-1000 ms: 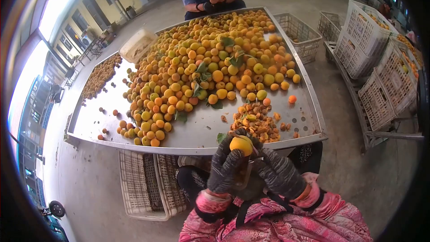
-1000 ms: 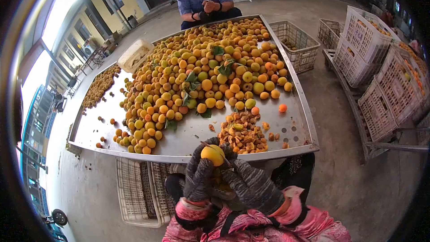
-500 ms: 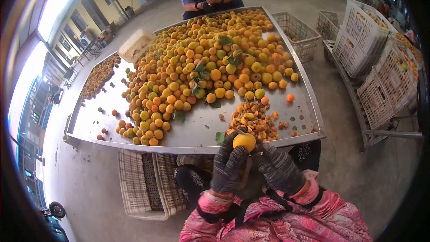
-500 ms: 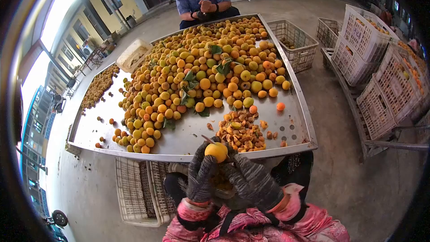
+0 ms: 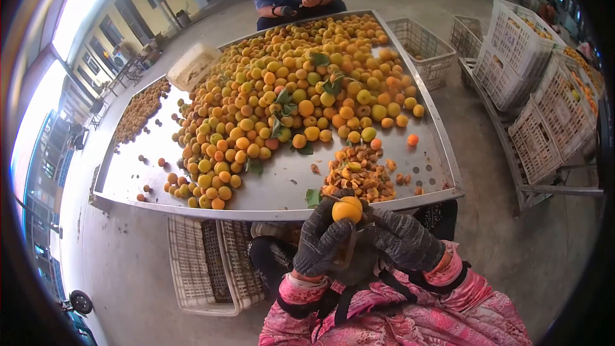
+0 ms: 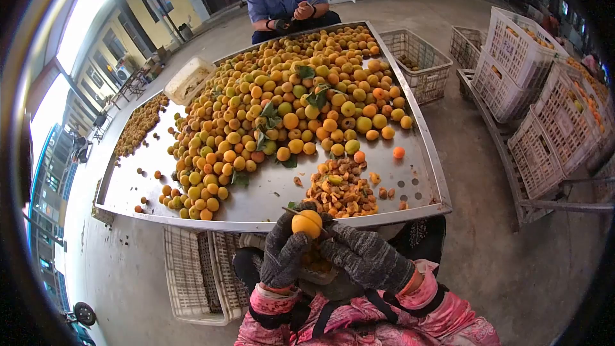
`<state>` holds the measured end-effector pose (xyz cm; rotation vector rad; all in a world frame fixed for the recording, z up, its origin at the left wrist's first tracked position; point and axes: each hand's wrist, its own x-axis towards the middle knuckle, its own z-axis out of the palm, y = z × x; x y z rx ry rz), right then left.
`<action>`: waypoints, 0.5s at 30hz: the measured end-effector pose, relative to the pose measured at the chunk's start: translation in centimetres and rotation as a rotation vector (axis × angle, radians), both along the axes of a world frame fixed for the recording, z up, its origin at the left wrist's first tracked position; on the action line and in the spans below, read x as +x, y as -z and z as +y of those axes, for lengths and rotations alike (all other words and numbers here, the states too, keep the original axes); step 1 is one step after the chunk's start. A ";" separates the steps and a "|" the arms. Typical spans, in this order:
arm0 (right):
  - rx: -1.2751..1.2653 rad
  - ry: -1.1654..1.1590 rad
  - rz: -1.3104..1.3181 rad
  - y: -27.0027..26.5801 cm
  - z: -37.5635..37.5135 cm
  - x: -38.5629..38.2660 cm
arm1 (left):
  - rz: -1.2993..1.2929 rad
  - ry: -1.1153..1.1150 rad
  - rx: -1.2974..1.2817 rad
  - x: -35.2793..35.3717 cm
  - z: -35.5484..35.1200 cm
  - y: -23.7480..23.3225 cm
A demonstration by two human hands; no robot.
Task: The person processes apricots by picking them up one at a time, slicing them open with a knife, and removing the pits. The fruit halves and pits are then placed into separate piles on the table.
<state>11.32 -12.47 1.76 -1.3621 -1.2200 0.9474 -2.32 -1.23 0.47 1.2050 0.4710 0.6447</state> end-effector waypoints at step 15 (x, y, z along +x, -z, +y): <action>0.189 0.150 -0.255 3.6 -0.4 -0.9 | 0.024 -0.209 -0.244 1.3 -1.5 2.6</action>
